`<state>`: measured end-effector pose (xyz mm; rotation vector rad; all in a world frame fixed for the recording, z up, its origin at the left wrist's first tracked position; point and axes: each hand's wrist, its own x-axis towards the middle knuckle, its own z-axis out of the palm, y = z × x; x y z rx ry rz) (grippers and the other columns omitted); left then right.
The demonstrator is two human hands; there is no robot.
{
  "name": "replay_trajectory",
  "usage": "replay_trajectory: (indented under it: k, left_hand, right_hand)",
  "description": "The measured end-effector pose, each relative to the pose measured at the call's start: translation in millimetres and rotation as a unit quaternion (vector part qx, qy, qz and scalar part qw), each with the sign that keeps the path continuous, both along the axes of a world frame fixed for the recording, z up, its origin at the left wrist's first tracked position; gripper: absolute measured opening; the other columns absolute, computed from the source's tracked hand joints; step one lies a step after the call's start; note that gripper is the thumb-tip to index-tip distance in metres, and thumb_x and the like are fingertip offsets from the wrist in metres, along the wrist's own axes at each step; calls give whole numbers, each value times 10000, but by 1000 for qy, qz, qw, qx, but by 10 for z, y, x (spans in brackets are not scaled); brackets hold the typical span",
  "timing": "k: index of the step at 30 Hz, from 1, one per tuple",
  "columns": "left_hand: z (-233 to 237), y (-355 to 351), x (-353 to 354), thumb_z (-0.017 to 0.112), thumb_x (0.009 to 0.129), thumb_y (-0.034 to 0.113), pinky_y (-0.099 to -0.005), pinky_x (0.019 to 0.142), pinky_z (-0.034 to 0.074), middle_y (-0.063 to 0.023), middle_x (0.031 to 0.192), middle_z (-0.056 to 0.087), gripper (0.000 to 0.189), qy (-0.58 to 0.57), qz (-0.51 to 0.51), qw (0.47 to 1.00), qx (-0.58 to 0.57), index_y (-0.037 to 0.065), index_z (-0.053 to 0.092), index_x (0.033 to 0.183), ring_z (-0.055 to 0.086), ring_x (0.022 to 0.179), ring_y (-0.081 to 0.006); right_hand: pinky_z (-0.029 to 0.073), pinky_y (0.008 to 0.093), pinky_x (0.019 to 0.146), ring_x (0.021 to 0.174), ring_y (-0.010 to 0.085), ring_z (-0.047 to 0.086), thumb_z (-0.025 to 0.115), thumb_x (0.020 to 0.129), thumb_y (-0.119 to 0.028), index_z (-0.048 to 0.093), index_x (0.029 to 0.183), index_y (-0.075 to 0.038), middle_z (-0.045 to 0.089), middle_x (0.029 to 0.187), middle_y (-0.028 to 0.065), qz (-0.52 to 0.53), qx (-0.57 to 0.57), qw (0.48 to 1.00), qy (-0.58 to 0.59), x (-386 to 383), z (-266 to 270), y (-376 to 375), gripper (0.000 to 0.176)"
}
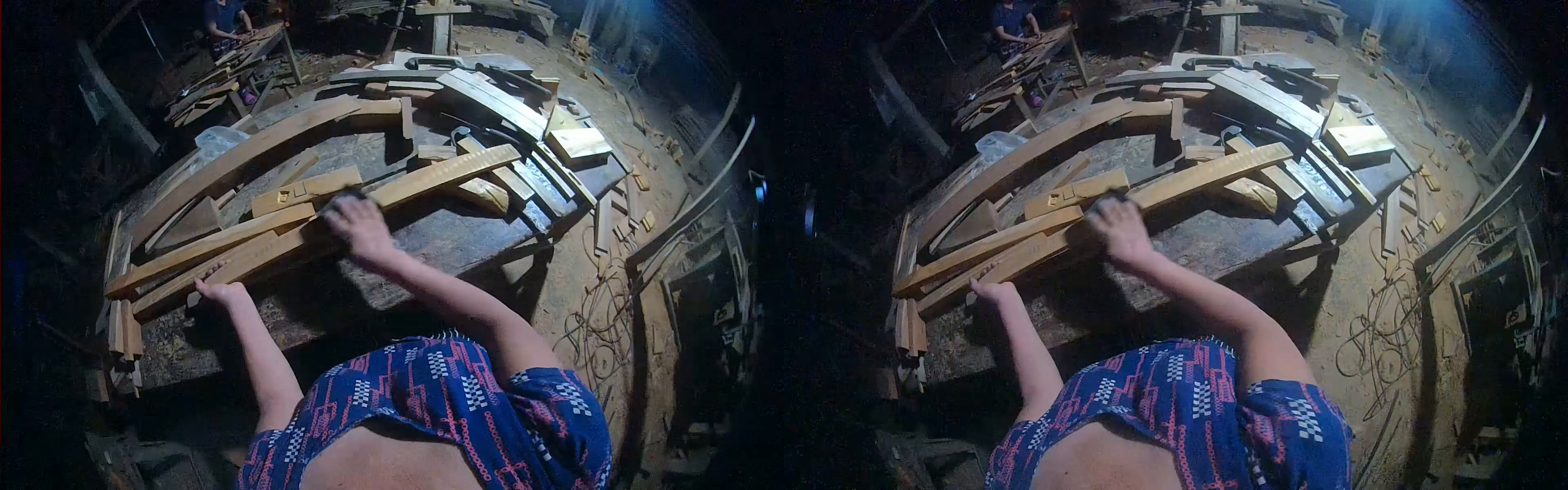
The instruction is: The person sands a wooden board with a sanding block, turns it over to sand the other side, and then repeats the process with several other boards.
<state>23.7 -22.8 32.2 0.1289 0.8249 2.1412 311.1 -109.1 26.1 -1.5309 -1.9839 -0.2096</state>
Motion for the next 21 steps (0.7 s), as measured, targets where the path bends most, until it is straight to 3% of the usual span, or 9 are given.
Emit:
replay_trajectory:
  k: [5,7,9,10,11,12,15,17,21]
  left_hand:
    - [-107,109,-119,401,806,321,-376,586,446,-56,599,403,272,20,-20,999,-24,89,344,675,470,571,-221]
    - [-128,84,-155,407,804,312,-372,587,451,-51,601,395,267,41,-32,999,-11,86,346,676,469,573,-220]
    - [-127,76,-135,412,803,303,-368,588,455,-46,603,387,261,59,-45,997,3,84,347,677,467,575,-219]
    - [-107,66,-113,414,802,301,-365,588,456,-43,607,384,259,43,-26,999,-7,84,348,677,463,573,-218]
    - [-77,46,-95,415,802,298,-361,588,456,-40,611,381,257,29,-7,999,-17,85,349,676,458,570,-217]
    - [-33,22,-68,410,808,296,-358,582,450,-39,630,384,244,35,0,999,-33,92,357,685,452,574,-217]
    - [-155,62,-172,409,812,295,-345,583,442,-37,629,384,233,64,-21,998,5,97,363,699,449,573,-214]
    - [5,-35,-31,409,813,292,-338,589,436,-33,633,385,228,59,3,998,-9,97,366,704,449,577,-209]
    - [-42,-17,-55,416,813,288,-324,607,418,-22,654,387,226,71,3,997,-14,86,370,724,446,602,-196]
  right_hand:
    - [207,406,992,1188,237,304,510,621,5,444,1154,-107,359,1259,104,49,-19,998,-16,559,31,-11,549]
    - [233,377,982,1165,238,341,532,601,25,452,1144,-83,382,1248,90,-90,-92,992,-14,1274,12,0,559]
    - [293,350,938,1097,273,407,663,580,-165,481,1089,-39,463,1155,113,-55,68,995,50,2336,-283,127,555]
    - [346,353,876,998,289,472,683,591,-253,491,1068,-27,525,1044,125,-213,13,977,11,2257,243,-283,561]
    - [370,362,832,918,304,500,627,660,-289,493,1070,-40,551,960,140,-222,67,972,-25,2753,3,-177,498]
    - [366,359,838,947,304,492,551,712,-322,489,1086,-68,546,977,159,-296,4,955,12,3261,-347,-24,456]
    - [361,371,846,1004,309,467,443,783,-345,502,1078,-75,516,1055,175,-313,30,949,31,3420,-278,-47,404]
    - [355,363,870,1028,324,449,443,782,-315,496,1089,-57,495,1092,178,-468,-115,875,52,3117,173,-125,405]
    - [330,366,907,1090,308,406,532,691,-284,434,1166,-54,443,1177,152,-359,-91,929,-2,3133,-142,-119,537]
